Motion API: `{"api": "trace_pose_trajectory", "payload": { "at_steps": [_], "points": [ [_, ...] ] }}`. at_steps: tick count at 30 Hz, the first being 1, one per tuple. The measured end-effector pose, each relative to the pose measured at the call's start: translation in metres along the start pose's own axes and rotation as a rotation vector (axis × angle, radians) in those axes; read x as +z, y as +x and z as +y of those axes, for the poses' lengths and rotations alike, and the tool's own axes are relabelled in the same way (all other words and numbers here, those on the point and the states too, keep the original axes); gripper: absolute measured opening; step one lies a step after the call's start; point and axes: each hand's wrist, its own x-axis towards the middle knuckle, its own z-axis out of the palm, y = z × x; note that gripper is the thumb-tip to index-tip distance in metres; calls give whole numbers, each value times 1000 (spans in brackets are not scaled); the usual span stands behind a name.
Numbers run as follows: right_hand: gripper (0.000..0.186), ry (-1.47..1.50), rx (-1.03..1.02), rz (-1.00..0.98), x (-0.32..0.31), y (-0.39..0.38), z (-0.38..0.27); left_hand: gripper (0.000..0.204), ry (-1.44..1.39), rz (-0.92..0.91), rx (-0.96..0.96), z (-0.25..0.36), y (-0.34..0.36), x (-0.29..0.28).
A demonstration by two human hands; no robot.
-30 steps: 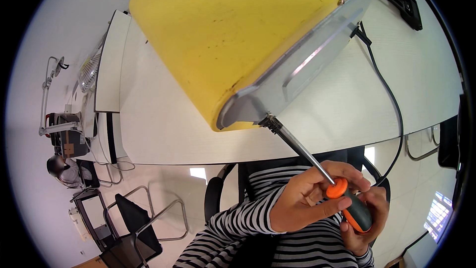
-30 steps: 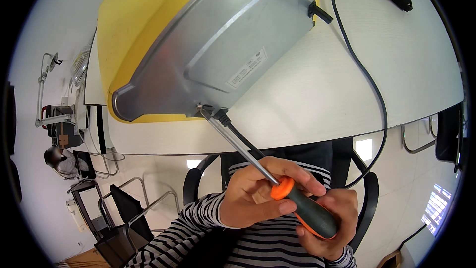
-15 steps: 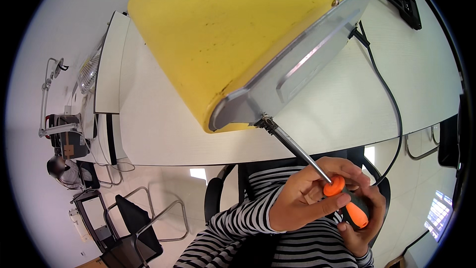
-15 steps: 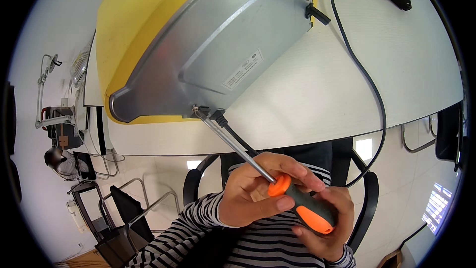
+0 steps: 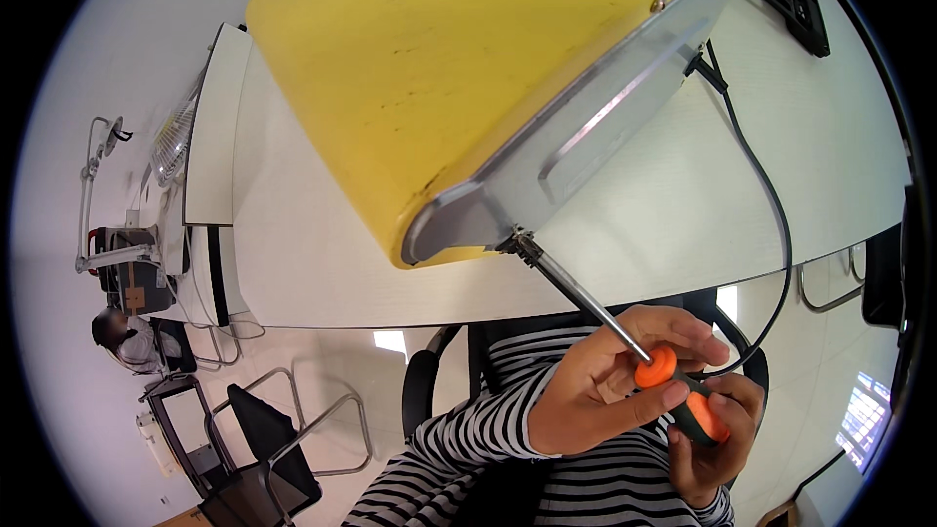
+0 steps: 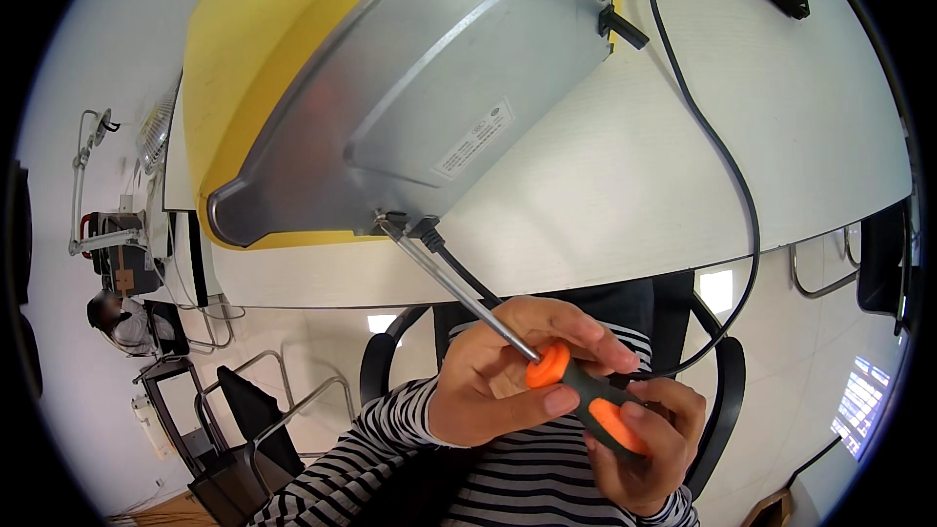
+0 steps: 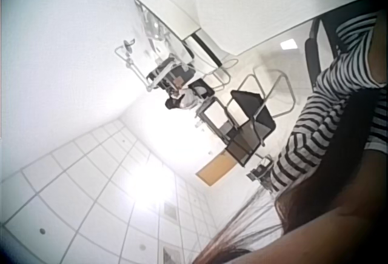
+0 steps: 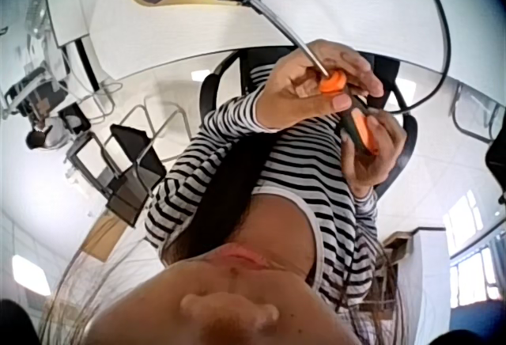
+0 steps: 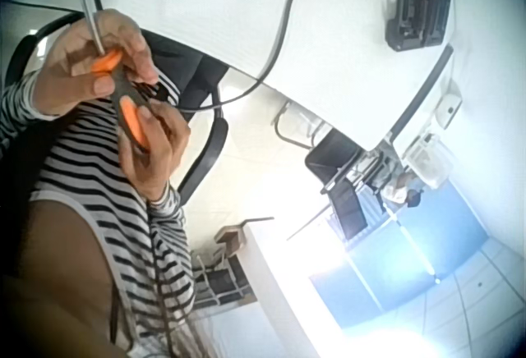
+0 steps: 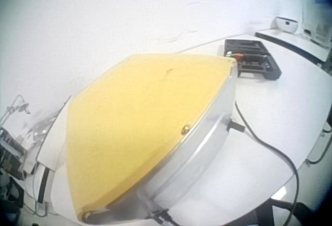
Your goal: The person uses a screwdriver to remove and reinsert screws on the back panel of a yellow electronic device. They repeatedly adjust the device's position and handle the power cord while working on the screws.
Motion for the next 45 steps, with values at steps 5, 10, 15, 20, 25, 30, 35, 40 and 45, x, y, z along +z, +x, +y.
{"api": "trace_pose_trajectory", "payload": {
  "at_steps": [5, 10, 15, 20, 25, 30, 35, 40, 45],
  "points": [
    [50, 713, 455, -8, 4, 5, -5, 38, -10, 10, -45, 1, 0, -2],
    [41, 471, 458, -68, -5, -13, -2, 37, -13, 16, 6, 0, 0, -1],
    [47, 280, 142, -39, 1, 3, 2, 37, 2, 29, -11, 3, -1, -1],
    [44, 1074, 858, -82, -4, 15, -18, 37, -56, 41, -57, 2, -3, -3],
    [43, 432, 203, -63, 2, 0, 2, 38, 17, 33, -20, 4, -2, -1],
    [46, 503, 262, -19, 2, -6, 2, 38, -8, 5, -63, 8, -2, -2],
    [48, 561, 446, -228, -2, 7, -6, 40, 50, -75, -104, 4, -4, -2],
    [43, 424, 324, -181, -2, 1, 2, 54, 255, -99, -157, 10, -1, -1],
    [48, 618, 614, 45, -3, 1, 2, 31, 1403, 222, 461, 23, 2, -12]
  ]
}}
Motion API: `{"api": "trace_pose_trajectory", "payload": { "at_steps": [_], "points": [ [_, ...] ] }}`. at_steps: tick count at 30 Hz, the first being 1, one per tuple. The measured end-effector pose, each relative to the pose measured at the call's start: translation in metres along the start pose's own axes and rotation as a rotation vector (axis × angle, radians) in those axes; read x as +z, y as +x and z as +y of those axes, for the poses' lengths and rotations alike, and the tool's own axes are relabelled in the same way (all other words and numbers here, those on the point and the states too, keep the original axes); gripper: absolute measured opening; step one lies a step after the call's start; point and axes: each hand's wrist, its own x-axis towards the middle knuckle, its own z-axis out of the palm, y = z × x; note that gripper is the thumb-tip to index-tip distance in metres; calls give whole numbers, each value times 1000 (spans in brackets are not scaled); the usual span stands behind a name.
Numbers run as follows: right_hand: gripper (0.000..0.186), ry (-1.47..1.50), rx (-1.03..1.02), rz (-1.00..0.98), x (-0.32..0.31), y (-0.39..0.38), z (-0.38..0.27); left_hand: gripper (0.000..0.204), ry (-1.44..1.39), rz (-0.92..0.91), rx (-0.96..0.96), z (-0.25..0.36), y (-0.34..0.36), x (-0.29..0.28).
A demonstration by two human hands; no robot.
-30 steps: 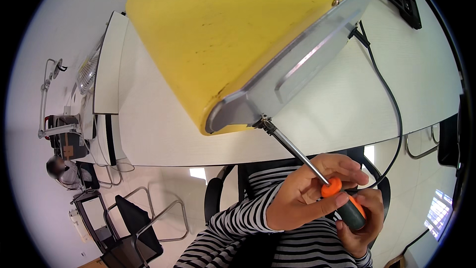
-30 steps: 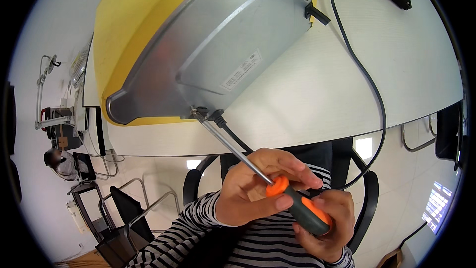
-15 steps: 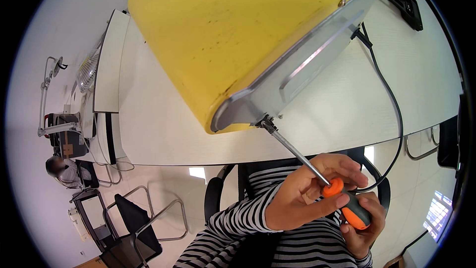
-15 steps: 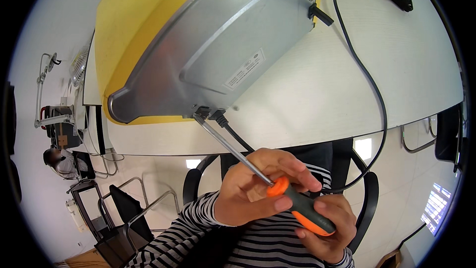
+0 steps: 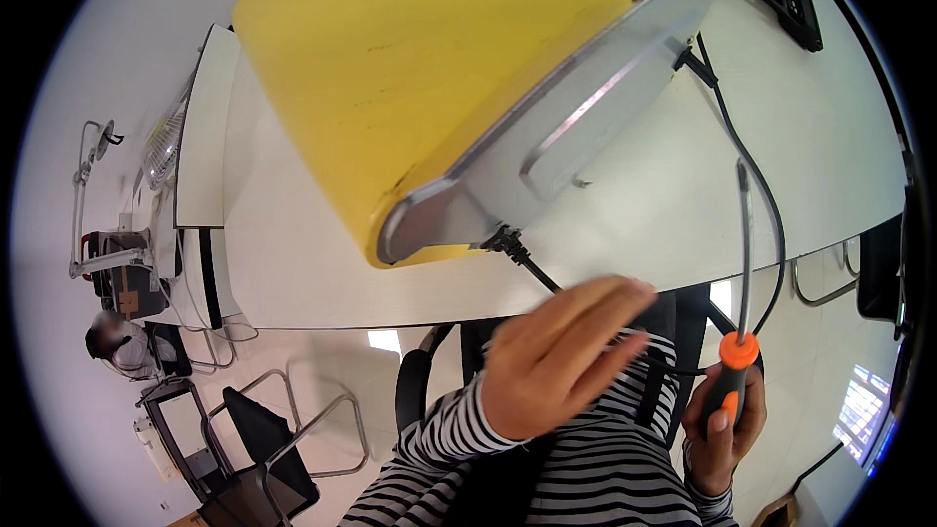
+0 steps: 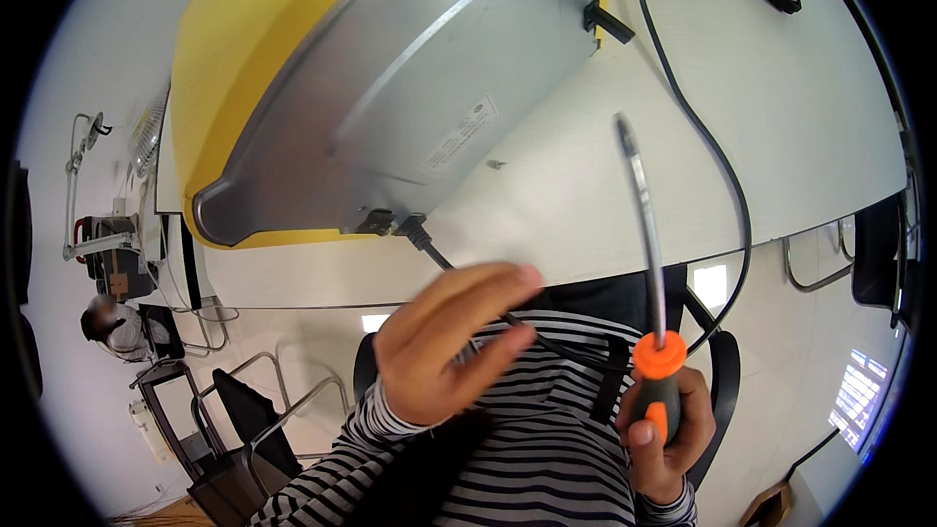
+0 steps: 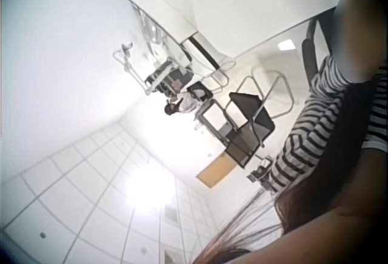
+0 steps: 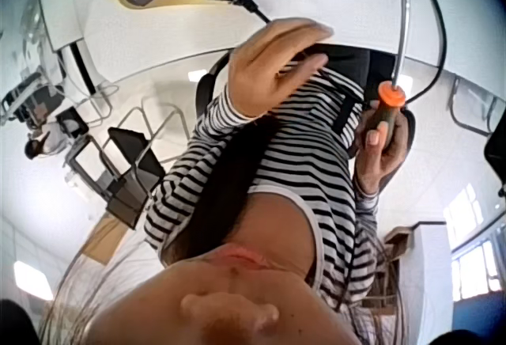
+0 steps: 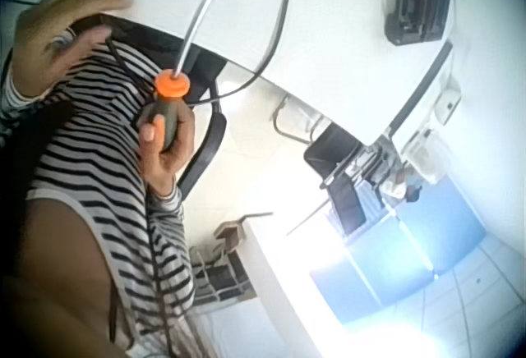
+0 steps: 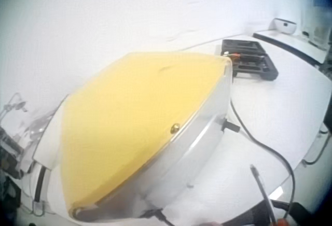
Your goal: The person uses a screwdriver to remove and reinsert screws on the back panel of a yellow electronic device. They repeatedly adjust the device's position and handle the power cord while working on the screws.
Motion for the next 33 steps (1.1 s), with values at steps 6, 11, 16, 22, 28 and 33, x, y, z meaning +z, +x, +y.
{"api": "trace_pose_trajectory", "payload": {
  "at_steps": [6, 11, 16, 22, 28, 33],
  "points": [
    [46, 99, 15, -3, 3, 8, -1, 36, 631, -31, 55, -10, 18, 11],
    [46, 59, -33, -23, 0, 8, 1, 36, 838, -115, 2, -15, 33, 23],
    [47, 74, -14, -13, -4, 11, 3, 26, 887, -187, -16, -11, 42, 29],
    [46, 74, -76, -14, -6, 15, 5, 20, 813, -177, 78, -12, 46, 26],
    [46, 10, -121, -26, -3, 16, 6, 22, 354, 164, 448, -2, 9, -8],
    [38, 9, -211, -141, -6, 23, 7, 22, 758, 702, 137, -47, -12, -68]
  ]
}}
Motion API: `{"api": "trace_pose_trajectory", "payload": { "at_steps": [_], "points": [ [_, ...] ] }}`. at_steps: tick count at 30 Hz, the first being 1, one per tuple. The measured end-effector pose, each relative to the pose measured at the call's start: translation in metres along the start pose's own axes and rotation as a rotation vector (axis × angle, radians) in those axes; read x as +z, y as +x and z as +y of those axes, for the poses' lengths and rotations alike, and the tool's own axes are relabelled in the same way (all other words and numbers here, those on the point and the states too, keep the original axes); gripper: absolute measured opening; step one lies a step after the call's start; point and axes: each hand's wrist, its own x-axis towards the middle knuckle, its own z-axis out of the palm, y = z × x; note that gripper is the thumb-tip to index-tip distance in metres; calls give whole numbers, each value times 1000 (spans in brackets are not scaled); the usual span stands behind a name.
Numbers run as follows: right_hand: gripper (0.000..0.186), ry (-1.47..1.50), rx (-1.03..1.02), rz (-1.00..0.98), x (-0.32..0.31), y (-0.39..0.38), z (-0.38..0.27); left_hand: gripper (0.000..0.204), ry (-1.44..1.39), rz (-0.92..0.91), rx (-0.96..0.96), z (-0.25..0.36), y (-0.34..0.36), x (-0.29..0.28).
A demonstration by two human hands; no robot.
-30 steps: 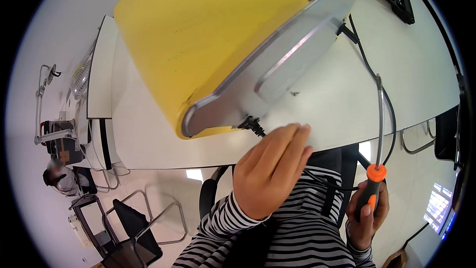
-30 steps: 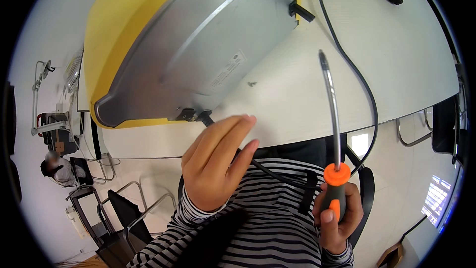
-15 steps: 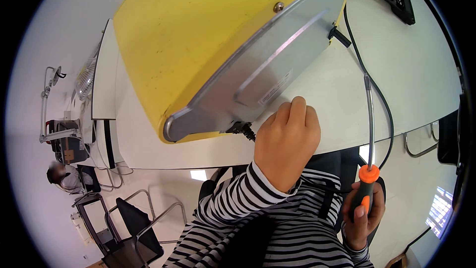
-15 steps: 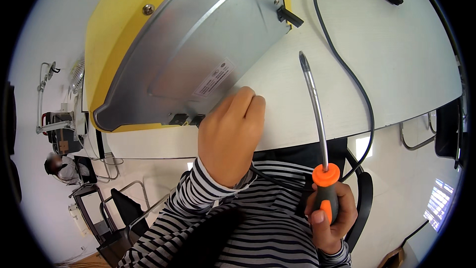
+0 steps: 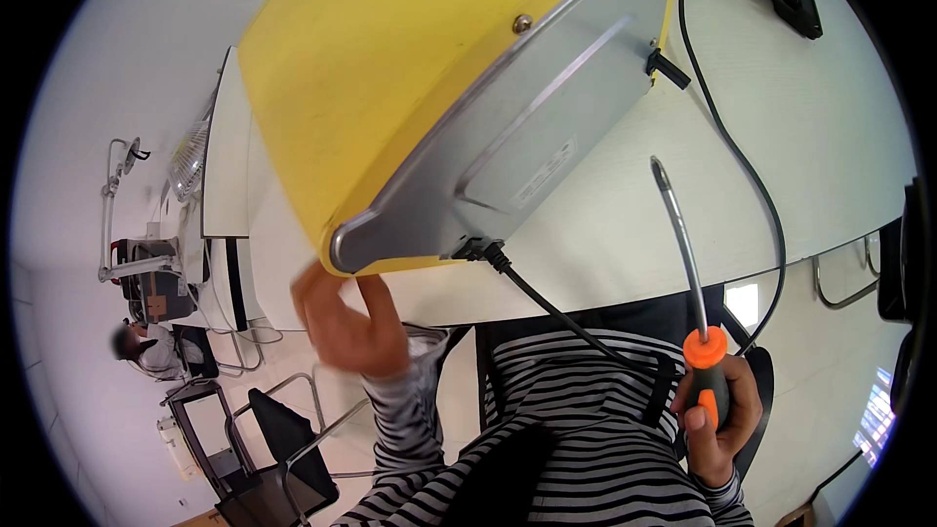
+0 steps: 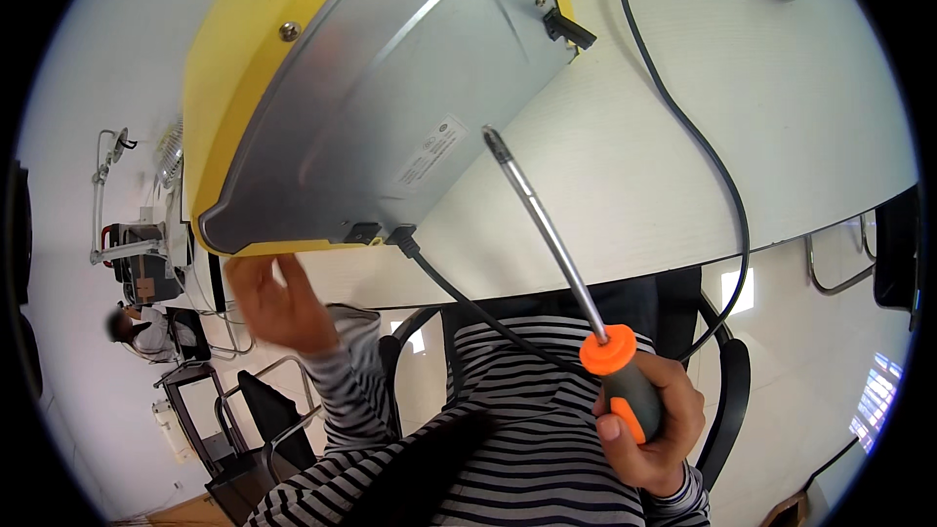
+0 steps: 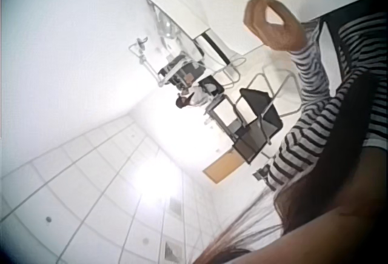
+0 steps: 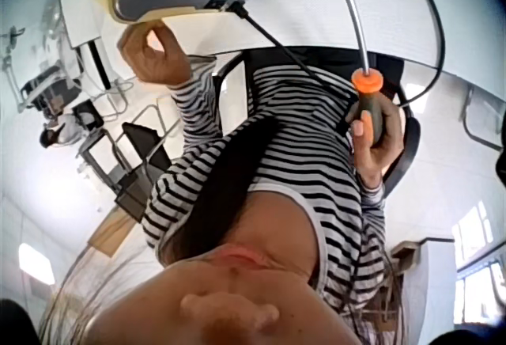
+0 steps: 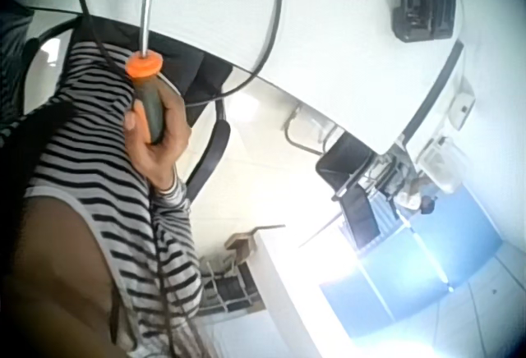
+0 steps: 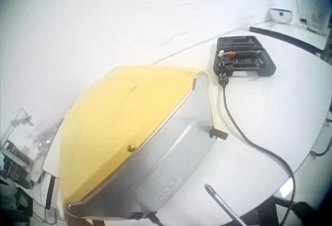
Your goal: The person uses a screwdriver to remove and reinsert screws on the back panel of a yellow electronic device. They repeatedly adjust the device's position and handle the power cord while working on the screws.
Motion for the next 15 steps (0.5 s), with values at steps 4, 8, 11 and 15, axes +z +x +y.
{"api": "trace_pose_trajectory", "payload": {
  "at_steps": [4, 8, 11, 15],
  "points": [
    [36, -17, -53, -35, 1, 3, -2, 21, 78, -315, -161, -77, -5, 13],
    [34, -40, -35, -24, 1, 1, -3, 19, -34, -440, -268, -93, -7, 20],
    [34, -91, -55, -37, 1, 1, -4, 19, -51, -450, -301, -94, -6, 19],
    [35, -51, -76, -154, 3, 1, -3, 21, 95, -434, -254, -89, -10, 12]
  ]
}}
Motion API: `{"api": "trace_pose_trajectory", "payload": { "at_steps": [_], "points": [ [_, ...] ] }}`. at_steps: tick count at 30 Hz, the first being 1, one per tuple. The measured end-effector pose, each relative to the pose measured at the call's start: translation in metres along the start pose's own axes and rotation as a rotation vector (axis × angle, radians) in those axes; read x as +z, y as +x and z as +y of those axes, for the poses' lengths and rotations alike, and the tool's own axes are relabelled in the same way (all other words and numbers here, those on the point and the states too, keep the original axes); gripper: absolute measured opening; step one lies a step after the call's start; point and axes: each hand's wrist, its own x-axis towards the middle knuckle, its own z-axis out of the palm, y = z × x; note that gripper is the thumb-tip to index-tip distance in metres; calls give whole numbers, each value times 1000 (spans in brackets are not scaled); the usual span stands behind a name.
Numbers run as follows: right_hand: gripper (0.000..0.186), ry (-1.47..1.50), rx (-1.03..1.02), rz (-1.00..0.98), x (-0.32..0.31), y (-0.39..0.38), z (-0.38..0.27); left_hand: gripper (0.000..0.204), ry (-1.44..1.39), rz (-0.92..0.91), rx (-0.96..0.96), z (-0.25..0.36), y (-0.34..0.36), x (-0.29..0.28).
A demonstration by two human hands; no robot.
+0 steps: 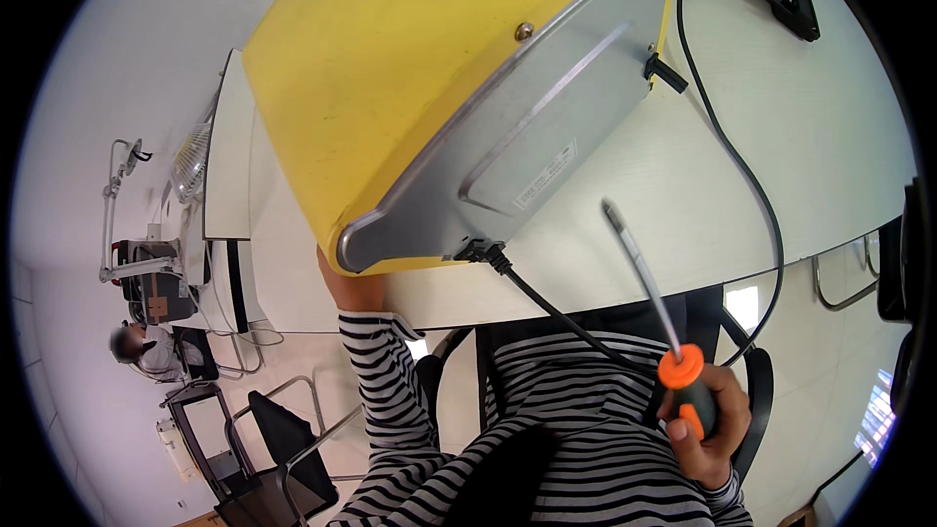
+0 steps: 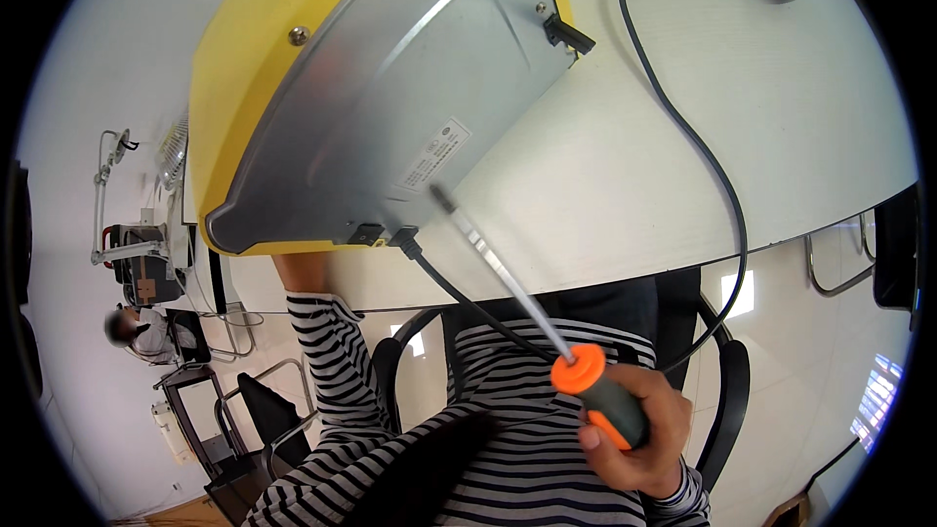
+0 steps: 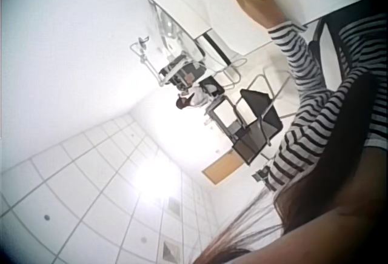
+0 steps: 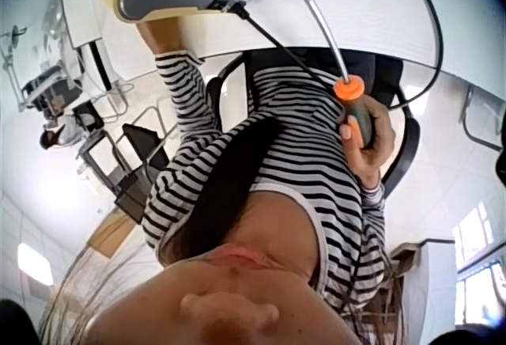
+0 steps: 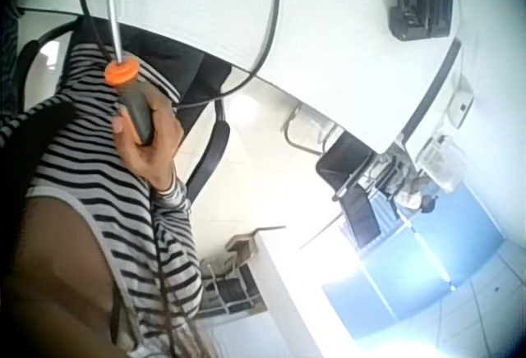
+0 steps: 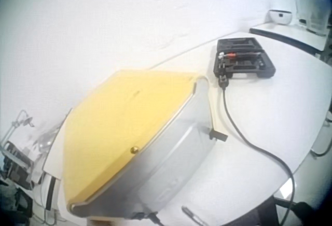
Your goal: The person uses a screwdriver to remove and reinsert screws on the back panel of a yellow electronic device. They repeatedly adjust the device's position and handle the power cord while working on the screws.
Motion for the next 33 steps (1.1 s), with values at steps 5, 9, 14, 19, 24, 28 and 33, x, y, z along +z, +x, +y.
{"api": "trace_pose_trajectory", "payload": {
  "at_steps": [5, 9, 14, 19, 24, 28, 33],
  "points": [
    [30, 283, 188, -305, 14, -7, 17, 45, -299, -28, 149, 65, -17, -14],
    [29, 372, 170, -163, 22, 0, 22, 73, -274, 11, 257, 100, -16, -14],
    [28, 437, 197, -136, 18, 16, 16, 82, -412, 91, 123, 102, -12, -4],
    [33, 308, 410, -206, 10, 28, -1, 96, -708, 93, 39, 109, 9, 7],
    [42, 161, 229, -303, 6, 30, -12, 91, -646, 56, 21, 120, 18, 13],
    [40, 230, 163, -264, 5, 24, -20, 89, -610, 46, 40, 120, 17, 9],
    [42, 129, 30, -110, 0, 27, -19, 78, -450, 208, 188, 133, 25, 6]
  ]
}}
